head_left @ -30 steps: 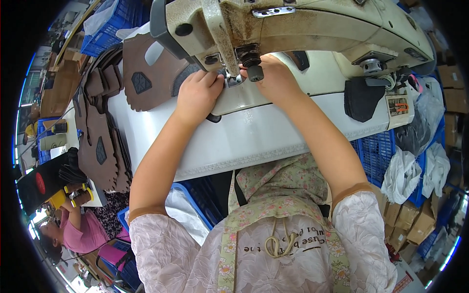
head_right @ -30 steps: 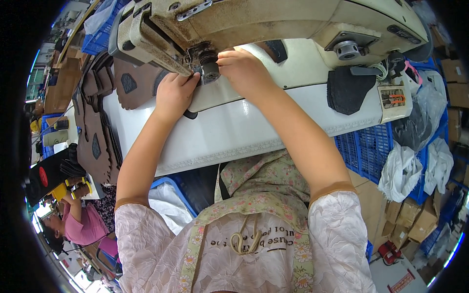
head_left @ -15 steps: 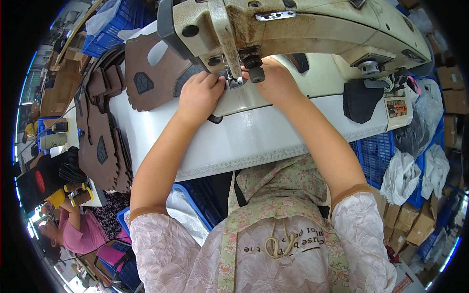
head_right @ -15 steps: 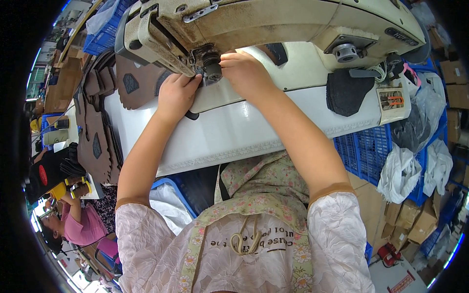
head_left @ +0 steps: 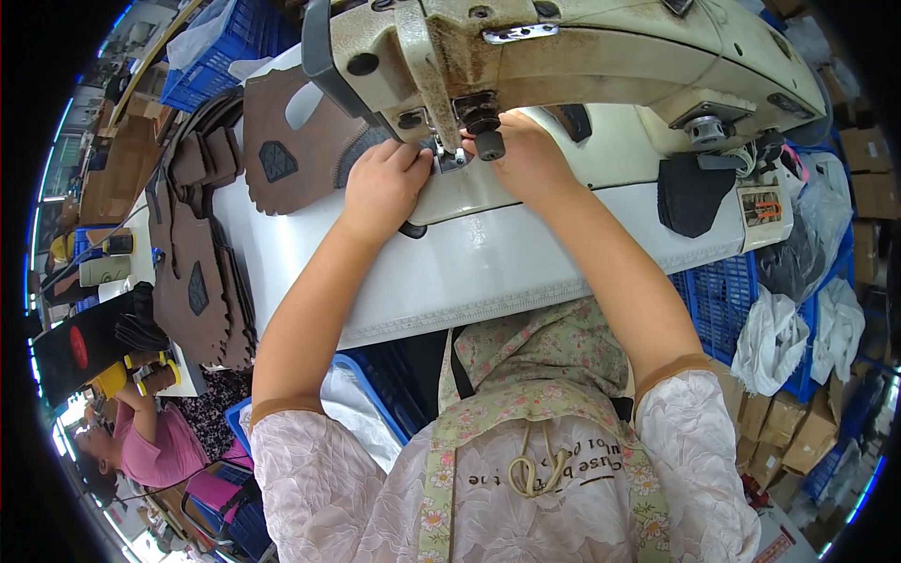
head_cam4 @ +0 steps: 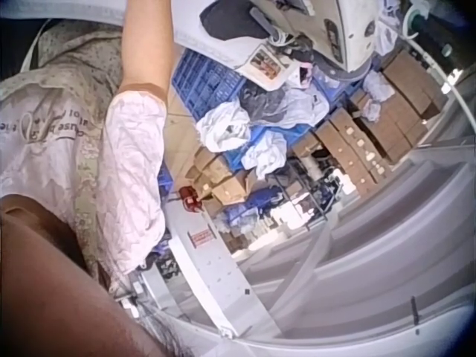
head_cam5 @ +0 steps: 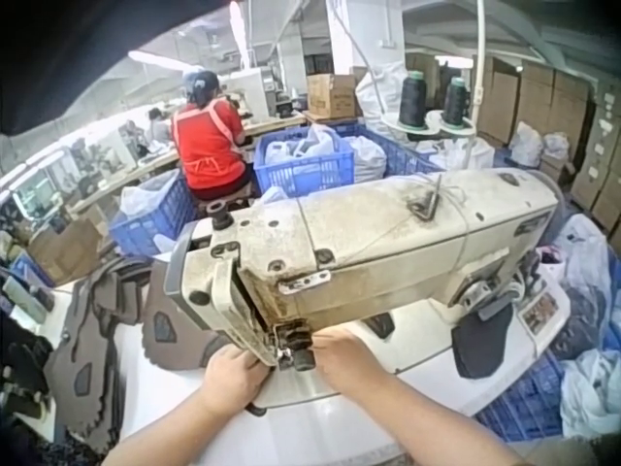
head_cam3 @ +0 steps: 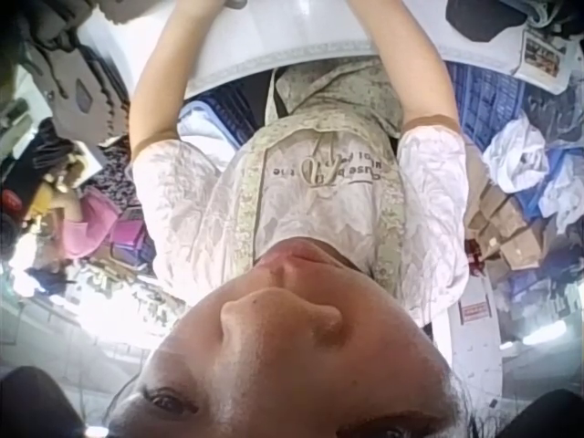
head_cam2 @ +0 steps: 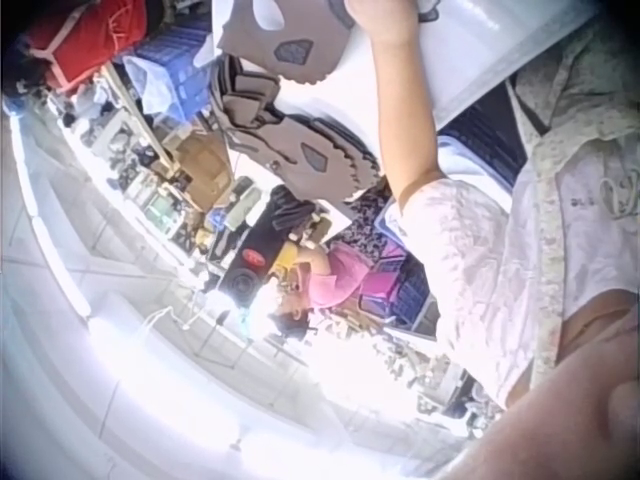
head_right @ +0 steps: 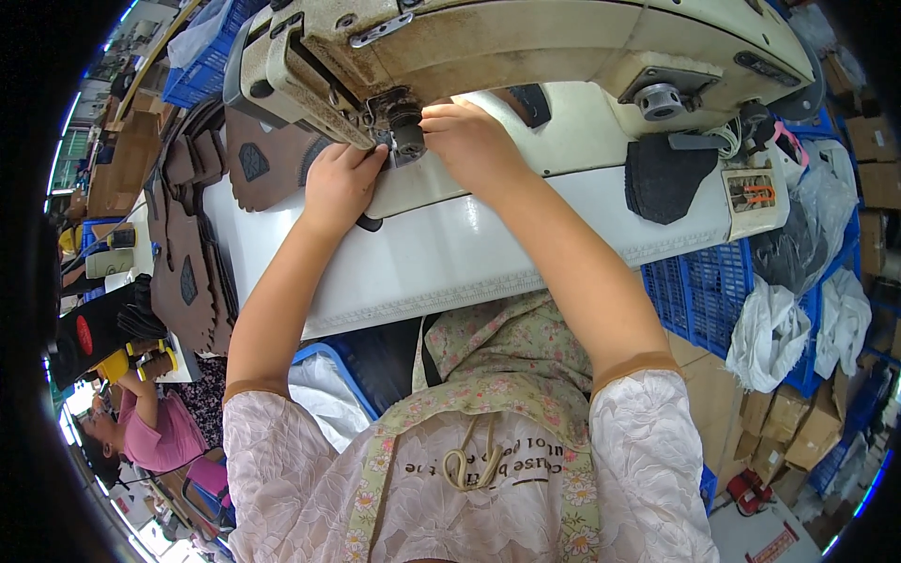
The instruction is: Using an industrial sewing machine to stitch together leather shoe components.
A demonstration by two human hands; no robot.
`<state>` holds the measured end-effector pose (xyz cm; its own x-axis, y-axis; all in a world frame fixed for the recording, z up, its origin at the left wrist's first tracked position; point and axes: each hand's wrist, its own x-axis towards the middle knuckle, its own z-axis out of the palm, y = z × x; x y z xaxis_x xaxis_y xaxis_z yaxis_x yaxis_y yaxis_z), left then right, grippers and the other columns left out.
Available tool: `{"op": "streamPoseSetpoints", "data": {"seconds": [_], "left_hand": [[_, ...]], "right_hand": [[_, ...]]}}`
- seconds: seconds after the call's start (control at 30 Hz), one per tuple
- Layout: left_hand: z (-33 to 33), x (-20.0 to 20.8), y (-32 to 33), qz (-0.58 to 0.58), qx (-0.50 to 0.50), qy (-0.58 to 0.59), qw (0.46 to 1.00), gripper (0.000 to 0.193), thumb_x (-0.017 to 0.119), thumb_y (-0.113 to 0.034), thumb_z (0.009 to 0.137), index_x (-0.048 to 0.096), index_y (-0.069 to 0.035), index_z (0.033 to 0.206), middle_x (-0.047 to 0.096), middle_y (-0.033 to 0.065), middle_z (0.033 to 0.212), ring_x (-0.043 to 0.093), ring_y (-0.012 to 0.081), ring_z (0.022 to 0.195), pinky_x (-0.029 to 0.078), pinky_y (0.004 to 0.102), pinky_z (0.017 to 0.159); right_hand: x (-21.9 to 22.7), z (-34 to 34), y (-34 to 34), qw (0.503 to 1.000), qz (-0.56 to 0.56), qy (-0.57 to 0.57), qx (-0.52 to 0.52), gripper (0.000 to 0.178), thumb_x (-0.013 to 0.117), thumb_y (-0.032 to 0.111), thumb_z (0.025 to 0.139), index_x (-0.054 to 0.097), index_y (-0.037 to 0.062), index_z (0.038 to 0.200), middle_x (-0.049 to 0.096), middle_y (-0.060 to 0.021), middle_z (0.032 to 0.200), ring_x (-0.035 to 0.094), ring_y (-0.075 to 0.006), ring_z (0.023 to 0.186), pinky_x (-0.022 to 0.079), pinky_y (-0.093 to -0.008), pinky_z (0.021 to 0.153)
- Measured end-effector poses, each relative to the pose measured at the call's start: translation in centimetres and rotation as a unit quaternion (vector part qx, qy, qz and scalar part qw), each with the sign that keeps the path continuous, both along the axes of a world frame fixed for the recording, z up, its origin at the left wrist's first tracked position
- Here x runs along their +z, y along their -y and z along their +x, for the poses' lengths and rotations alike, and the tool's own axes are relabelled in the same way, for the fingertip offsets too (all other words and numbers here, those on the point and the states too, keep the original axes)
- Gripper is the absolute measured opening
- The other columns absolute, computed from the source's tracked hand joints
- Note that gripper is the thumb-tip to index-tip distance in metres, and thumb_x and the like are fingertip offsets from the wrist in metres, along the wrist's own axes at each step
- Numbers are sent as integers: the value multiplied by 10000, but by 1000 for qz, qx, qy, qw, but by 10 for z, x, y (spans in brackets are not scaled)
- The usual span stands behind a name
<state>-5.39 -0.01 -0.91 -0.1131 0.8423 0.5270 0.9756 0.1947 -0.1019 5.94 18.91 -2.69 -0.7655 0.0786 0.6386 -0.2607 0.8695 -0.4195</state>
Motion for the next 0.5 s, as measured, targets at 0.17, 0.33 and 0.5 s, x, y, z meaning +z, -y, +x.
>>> {"op": "streamPoseSetpoints", "data": {"seconds": [0.17, 0.33, 0.5], "left_hand": [[0, 0, 0, 0, 3, 3, 1000, 44, 660, -114, 802, 680, -82, 826, 616, 18, 849, 595, 202, 780, 514, 347, 654], [-1, 1, -2, 22, 0, -2, 1000, 39, 664, -122, 808, 681, -88, 817, 621, 17, 847, 597, 209, 792, 499, 360, 674], [0, 5, -6, 10, 4, -1, 1000, 41, 671, -126, 800, 688, -98, 825, 629, 12, 857, 599, 215, 833, 482, 366, 690]], "right_hand": [[1, 0, -2, 999, 7, 25, 19, 127, 617, 34, 750, 685, 61, 854, 657, -19, 1011, 602, -183, 1021, 494, -291, 845], [-2, -1, -4, 1000, 0, 16, 25, 140, 623, 50, 760, 693, 52, 882, 663, -40, 1043, 602, -192, 1058, 498, -300, 884], [16, 11, -5, 999, 24, 41, 19, 163, 632, 48, 756, 699, 46, 905, 663, -69, 1061, 604, -222, 1067, 499, -321, 903]]}}
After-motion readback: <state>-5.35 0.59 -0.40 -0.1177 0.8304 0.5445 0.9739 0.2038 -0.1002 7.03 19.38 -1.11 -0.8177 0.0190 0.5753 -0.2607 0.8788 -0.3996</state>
